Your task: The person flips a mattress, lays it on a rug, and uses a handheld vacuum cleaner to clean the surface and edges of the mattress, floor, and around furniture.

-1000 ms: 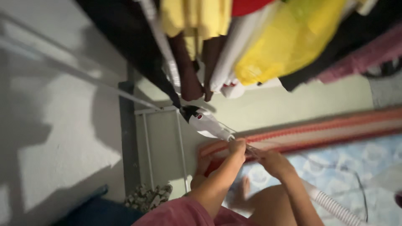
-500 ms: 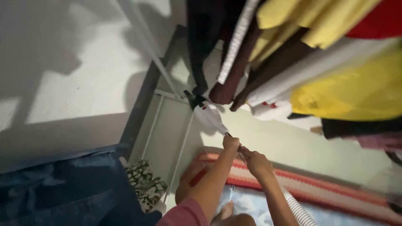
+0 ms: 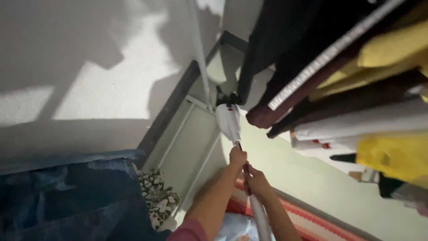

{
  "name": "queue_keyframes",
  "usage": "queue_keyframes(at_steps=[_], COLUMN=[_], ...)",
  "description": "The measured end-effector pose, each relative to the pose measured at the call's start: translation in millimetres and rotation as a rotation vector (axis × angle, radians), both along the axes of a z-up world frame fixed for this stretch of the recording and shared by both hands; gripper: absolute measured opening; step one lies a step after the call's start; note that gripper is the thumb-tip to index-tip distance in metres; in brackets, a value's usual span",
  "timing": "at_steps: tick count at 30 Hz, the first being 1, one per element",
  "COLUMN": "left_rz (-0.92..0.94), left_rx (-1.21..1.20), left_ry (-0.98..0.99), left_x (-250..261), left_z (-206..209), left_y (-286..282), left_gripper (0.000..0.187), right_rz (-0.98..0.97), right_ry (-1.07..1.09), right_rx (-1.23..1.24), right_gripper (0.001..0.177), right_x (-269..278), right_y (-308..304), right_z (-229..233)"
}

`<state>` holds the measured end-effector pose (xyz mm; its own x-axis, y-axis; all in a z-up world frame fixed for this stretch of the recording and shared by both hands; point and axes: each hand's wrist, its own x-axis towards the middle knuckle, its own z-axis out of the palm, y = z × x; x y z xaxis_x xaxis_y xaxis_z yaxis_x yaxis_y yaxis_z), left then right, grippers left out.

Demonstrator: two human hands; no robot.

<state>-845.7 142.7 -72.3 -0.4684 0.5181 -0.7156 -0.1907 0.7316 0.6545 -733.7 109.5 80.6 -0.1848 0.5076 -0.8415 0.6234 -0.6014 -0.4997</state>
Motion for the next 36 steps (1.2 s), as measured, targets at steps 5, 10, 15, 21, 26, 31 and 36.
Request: queue_keyframes(at_steps=[5,10,15,21,26,31,36], left_rz=[0.027,-0.220,0.016,-0.035,-0.019,-0.002,0.078], left_rx=[0.045,0.231,0.209,0.273,0.306,0.406,0.394], left_ry=[-0.077,0.272,-0.272,-0.302,-0.366,-0.433,-0.456], left_x=[-59.0,-121.3,-152.8,-192.6,-213.1,-210.9,-206.5], left_z=[-20.8,-47.7,-35.0,-47.2,-57.1,-70.8,-86.2], left_y=[12.4,25.2,46.3,66.8,97.8,131.1,157.9], left_gripper=[0.021,0.018,0.008,0.011,0.014,0.017,0.009], right_rz=[-0.275,-0.472,-0.572,-0.555,-0.591,-0.432,-0.437], right_ry=[0.363,0.359,0.384,0.358,0.343,0.312,0.258], right_rx=[-0.171,-0.183,-0.181,-0.020,0.017,0.108,0.076], right_gripper=[0.039,0.044,0.031,0.022,0.019,0.020,0.018], right_x=[-61.6,-132.7,-158.5,-208.3,-235.3,-237.0,-243.0], right_y=[6.4,12.8,21.0,33.0,60.4,105.3,129.4], right_z=[-1.7,7.4,1.8,-29.3,-30.8,-28.0,-21.6])
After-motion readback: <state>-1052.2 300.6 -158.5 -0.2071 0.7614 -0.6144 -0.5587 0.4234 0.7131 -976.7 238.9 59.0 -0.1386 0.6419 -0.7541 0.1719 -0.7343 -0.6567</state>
